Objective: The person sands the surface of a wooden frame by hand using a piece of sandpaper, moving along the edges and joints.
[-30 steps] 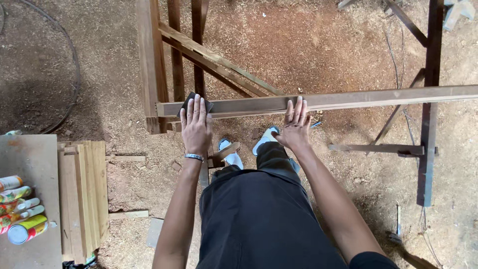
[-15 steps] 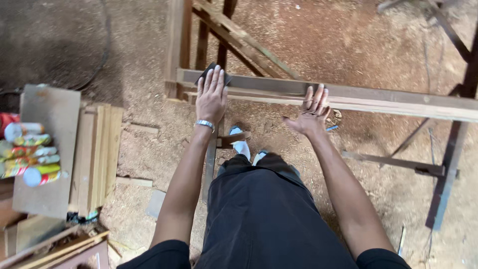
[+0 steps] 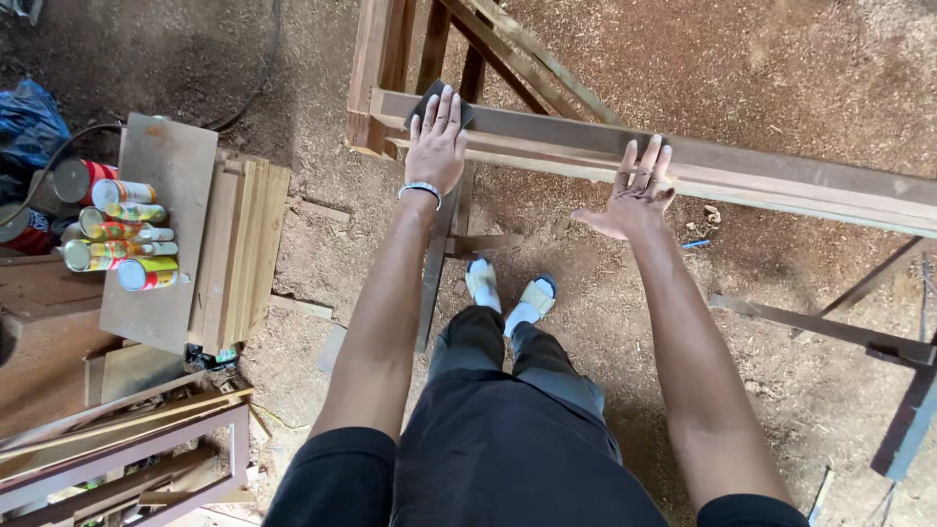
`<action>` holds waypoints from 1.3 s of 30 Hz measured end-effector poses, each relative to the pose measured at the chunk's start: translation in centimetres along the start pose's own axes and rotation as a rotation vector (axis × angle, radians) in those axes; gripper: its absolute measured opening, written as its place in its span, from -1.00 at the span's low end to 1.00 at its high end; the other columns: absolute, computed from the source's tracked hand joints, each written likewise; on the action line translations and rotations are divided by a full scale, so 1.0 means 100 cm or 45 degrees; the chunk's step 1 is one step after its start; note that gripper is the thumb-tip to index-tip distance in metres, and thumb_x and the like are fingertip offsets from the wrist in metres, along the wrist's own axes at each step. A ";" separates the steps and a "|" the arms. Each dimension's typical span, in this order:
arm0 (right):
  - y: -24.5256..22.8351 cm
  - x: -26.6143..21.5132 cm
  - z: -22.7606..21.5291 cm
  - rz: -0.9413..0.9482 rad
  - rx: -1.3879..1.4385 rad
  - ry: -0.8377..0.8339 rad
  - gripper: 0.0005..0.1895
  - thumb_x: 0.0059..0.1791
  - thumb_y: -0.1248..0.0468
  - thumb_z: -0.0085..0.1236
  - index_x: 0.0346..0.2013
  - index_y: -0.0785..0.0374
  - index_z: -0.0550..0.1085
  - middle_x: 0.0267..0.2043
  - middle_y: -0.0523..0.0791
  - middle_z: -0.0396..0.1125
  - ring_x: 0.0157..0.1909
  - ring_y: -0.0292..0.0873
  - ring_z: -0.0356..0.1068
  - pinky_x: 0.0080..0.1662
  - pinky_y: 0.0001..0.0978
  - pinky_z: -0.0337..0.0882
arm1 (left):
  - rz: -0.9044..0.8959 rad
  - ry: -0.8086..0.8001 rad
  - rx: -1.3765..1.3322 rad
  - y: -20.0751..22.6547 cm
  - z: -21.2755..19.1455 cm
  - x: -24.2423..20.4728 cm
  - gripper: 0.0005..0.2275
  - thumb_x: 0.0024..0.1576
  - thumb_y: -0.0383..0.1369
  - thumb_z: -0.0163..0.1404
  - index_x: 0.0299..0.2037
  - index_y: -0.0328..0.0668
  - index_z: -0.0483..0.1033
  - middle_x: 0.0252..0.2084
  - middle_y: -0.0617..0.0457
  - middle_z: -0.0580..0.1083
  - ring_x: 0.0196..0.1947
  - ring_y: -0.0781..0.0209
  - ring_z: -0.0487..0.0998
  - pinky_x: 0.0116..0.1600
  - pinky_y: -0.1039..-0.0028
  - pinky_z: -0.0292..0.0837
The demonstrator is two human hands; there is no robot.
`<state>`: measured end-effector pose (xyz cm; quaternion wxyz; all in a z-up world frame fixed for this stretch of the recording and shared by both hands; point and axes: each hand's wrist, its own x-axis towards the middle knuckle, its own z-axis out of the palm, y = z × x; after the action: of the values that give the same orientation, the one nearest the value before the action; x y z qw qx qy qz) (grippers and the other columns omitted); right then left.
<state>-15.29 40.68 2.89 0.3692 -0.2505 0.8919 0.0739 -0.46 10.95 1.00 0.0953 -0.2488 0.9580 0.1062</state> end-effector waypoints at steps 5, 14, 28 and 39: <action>-0.006 0.007 0.012 0.042 -0.025 0.059 0.59 -0.25 -0.60 0.02 0.46 0.30 -0.69 0.38 0.23 -1.10 0.43 0.33 -1.04 0.37 0.61 -0.31 | -0.048 -0.026 -0.038 0.004 -0.010 0.003 -0.46 0.34 -0.17 -0.44 0.54 0.00 -0.20 0.60 0.20 -0.22 0.58 0.21 -0.22 0.59 0.14 -0.34; -0.006 0.008 0.024 -0.005 0.030 0.235 0.58 -0.25 -0.62 -0.02 0.48 0.40 -0.60 0.42 0.28 -1.03 0.45 0.36 -1.01 0.38 0.60 -0.33 | 0.278 0.157 -0.077 0.094 0.013 -0.026 -0.52 0.36 -0.21 -0.38 0.50 0.01 -0.07 0.57 0.17 -0.04 0.56 0.26 -0.10 0.61 0.20 -0.22; -0.020 -0.005 0.015 0.090 0.092 0.277 0.56 -0.24 -0.56 0.01 0.47 0.38 -0.62 0.43 0.24 -1.02 0.46 0.29 -1.01 0.41 0.51 -0.42 | 0.176 0.189 -0.107 0.021 0.005 -0.032 -0.48 0.33 -0.25 -0.43 0.53 -0.09 -0.05 0.58 0.00 -0.09 0.54 -0.04 -0.17 0.52 0.14 -0.15; -0.143 -0.174 0.245 1.071 1.564 0.464 -0.15 0.09 -0.12 -0.10 0.54 0.14 -0.13 0.63 -0.04 -0.29 0.60 0.07 -0.22 0.48 0.15 -0.13 | 0.486 0.203 -0.081 -0.155 -0.029 0.014 -0.55 0.39 -0.16 -0.42 0.48 -0.03 0.08 0.55 0.16 -0.01 0.55 0.24 -0.06 0.57 0.15 -0.19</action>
<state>17.56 42.88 -1.83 0.2299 0.3519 0.8399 -0.3433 5.65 -3.70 1.02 -0.0104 -0.0731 0.9885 0.1323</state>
